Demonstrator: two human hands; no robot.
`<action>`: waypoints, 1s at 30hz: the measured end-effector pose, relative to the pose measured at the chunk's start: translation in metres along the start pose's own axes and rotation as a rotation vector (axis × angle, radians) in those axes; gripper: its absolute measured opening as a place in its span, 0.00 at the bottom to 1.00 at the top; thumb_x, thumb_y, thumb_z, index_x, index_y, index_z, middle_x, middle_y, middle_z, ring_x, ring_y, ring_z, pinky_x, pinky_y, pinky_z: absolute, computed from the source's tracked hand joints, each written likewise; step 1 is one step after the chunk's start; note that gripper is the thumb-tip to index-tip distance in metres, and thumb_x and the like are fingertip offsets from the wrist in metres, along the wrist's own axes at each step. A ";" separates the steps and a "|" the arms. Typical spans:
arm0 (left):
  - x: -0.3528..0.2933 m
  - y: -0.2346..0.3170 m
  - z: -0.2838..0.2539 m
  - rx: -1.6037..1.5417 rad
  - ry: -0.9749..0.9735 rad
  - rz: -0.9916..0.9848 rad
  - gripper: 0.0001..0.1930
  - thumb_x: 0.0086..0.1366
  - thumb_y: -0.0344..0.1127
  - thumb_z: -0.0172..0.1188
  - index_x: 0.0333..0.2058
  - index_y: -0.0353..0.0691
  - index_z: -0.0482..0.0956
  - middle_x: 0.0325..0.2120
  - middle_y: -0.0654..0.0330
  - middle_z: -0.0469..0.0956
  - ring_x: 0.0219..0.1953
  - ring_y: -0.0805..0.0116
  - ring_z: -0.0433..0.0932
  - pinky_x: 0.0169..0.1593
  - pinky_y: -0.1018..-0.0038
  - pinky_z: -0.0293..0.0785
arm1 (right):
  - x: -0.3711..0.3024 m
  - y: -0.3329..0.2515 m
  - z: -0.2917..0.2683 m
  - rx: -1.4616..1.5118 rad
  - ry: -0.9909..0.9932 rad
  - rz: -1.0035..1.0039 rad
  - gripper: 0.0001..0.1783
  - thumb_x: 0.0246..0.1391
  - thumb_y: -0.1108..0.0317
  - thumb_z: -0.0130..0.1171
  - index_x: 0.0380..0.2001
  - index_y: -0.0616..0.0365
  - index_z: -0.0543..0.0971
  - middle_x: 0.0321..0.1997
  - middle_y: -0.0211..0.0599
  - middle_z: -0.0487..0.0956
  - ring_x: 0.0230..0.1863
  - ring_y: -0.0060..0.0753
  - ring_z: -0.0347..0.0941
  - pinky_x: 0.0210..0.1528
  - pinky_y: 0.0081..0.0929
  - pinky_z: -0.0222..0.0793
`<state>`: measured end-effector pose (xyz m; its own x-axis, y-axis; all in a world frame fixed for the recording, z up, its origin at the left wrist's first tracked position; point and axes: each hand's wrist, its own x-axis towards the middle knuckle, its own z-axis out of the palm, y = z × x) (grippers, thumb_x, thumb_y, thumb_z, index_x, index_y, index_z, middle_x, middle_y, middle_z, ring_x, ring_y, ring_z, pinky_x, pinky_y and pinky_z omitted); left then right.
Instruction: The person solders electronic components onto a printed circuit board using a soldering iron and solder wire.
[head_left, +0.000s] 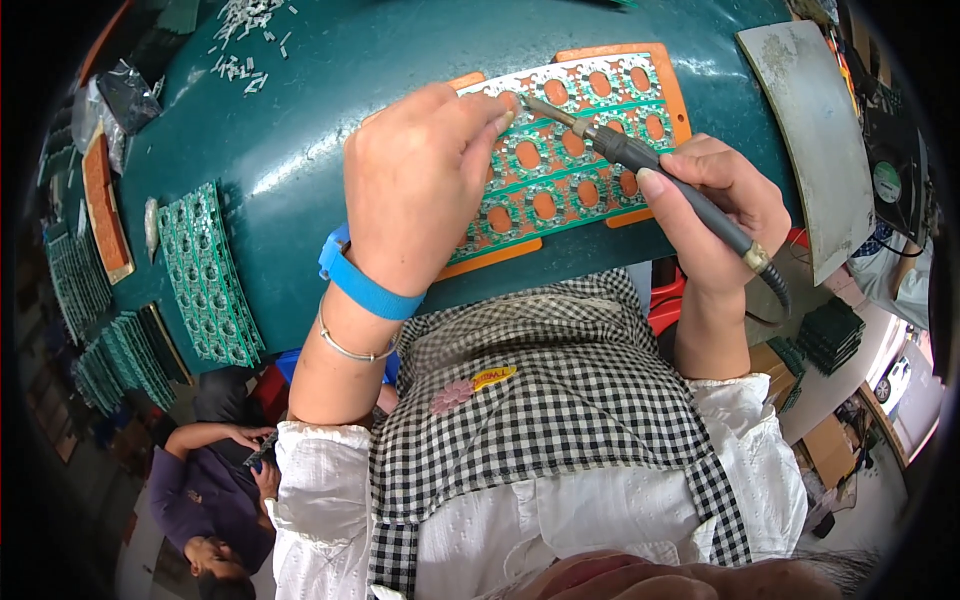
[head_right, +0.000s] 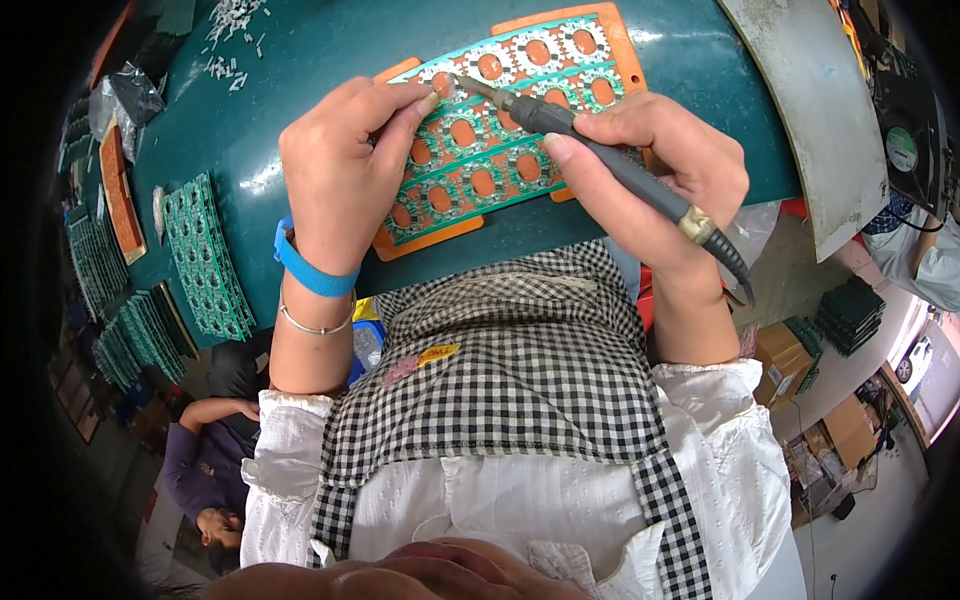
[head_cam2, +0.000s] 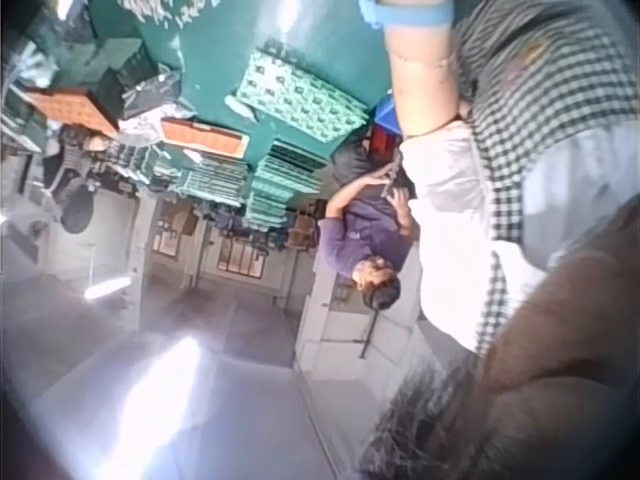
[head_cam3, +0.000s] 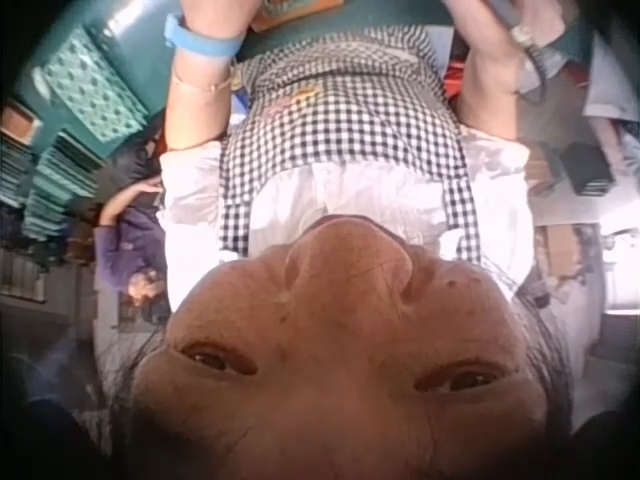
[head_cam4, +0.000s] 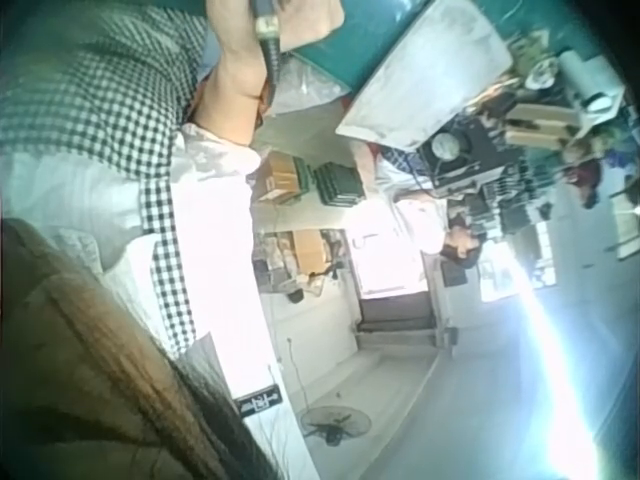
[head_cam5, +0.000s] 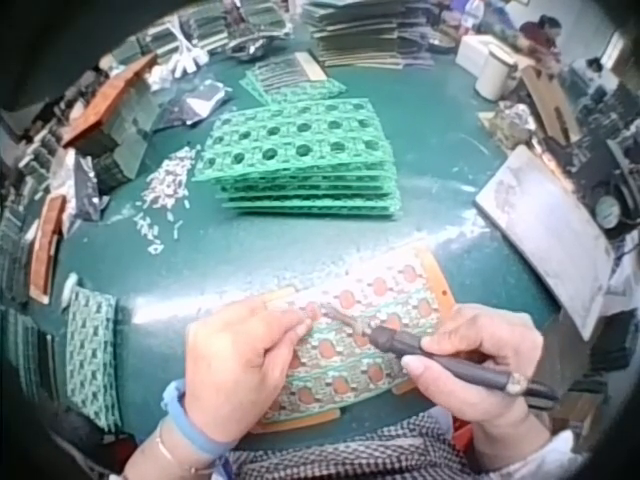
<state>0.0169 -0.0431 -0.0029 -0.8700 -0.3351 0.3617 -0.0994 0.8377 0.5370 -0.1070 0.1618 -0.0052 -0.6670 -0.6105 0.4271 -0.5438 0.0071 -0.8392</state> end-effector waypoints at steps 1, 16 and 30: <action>-0.001 0.000 0.000 0.011 0.007 0.028 0.04 0.53 0.29 0.67 0.30 0.41 0.84 0.20 0.58 0.77 0.23 0.56 0.77 0.28 0.65 0.73 | 0.000 -0.001 -0.001 -0.011 -0.007 -0.029 0.09 0.43 0.79 0.71 0.27 0.67 0.79 0.23 0.35 0.79 0.20 0.14 0.70 0.20 0.11 0.57; 0.008 0.007 0.008 0.024 -0.031 0.076 0.04 0.53 0.25 0.68 0.30 0.37 0.84 0.21 0.53 0.79 0.28 0.58 0.83 0.35 0.70 0.80 | -0.006 0.004 -0.009 0.089 0.037 -0.005 0.08 0.42 0.82 0.70 0.25 0.68 0.79 0.22 0.37 0.78 0.21 0.17 0.71 0.20 0.12 0.56; 0.008 0.007 0.008 0.001 -0.038 0.046 0.04 0.53 0.25 0.68 0.29 0.37 0.85 0.20 0.55 0.77 0.22 0.60 0.78 0.35 0.72 0.79 | -0.005 0.007 -0.004 0.083 0.046 -0.027 0.10 0.42 0.78 0.73 0.26 0.68 0.79 0.20 0.36 0.78 0.20 0.16 0.71 0.19 0.12 0.60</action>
<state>0.0050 -0.0365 -0.0023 -0.8912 -0.2799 0.3569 -0.0595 0.8523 0.5197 -0.1096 0.1681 -0.0122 -0.6765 -0.5722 0.4637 -0.5195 -0.0755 -0.8511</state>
